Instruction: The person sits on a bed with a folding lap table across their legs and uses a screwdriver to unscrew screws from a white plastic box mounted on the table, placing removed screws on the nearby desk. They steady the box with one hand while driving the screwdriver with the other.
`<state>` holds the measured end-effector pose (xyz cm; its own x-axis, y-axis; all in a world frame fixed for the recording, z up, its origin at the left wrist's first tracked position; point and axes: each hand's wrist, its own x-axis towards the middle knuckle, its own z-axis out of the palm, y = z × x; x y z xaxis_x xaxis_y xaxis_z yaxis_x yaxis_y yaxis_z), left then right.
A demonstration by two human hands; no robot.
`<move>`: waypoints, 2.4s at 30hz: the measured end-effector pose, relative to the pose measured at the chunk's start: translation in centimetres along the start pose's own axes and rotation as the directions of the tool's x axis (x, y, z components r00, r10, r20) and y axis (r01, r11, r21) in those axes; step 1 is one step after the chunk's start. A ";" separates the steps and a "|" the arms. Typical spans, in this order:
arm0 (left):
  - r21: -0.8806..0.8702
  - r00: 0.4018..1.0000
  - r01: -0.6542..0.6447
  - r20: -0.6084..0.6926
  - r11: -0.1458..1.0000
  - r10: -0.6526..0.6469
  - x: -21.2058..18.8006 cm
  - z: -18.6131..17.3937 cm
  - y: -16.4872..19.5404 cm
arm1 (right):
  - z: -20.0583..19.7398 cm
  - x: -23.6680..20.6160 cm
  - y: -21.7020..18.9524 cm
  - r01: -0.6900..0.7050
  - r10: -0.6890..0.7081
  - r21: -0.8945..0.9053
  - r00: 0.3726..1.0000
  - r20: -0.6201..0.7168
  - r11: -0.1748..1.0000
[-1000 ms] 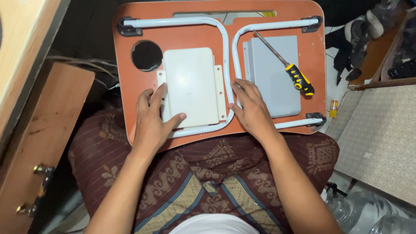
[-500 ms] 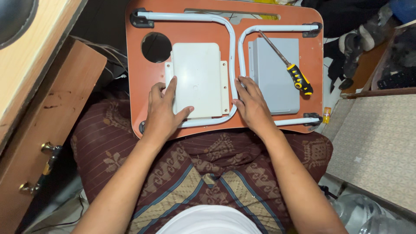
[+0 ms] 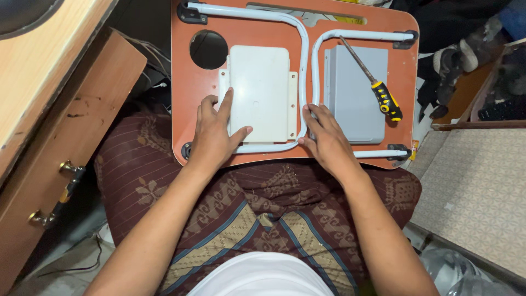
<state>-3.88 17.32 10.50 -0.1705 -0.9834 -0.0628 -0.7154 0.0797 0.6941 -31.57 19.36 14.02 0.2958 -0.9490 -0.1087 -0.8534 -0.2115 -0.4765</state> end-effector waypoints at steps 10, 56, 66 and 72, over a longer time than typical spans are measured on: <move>0.039 0.999 -0.032 0.032 0.999 0.030 -0.6 -0.7 1.2 | 0.0 -2.1 0.0 0.038 -0.037 0.023 0.998 -0.043 0.999; 0.081 0.998 -0.002 0.064 0.997 -0.004 -1.8 1.3 1.0 | 3.7 -4.6 1.5 0.179 -0.207 -0.186 0.968 -0.144 0.966; 0.069 0.997 -0.044 0.063 0.997 0.039 -2.3 1.2 1.1 | 3.8 -4.6 1.6 0.155 -0.177 -0.121 0.965 -0.196 0.980; 0.056 0.996 -0.051 0.075 0.997 0.046 -2.5 1.6 1.0 | 4.0 -4.8 2.0 0.158 -0.177 -0.104 0.961 -0.210 0.982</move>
<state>-5.27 20.09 10.19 -0.2537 -0.9636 -0.0839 -0.7425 0.1384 0.6554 -32.95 24.41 10.08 0.3450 -0.9243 0.1634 -0.8358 -0.3817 -0.3946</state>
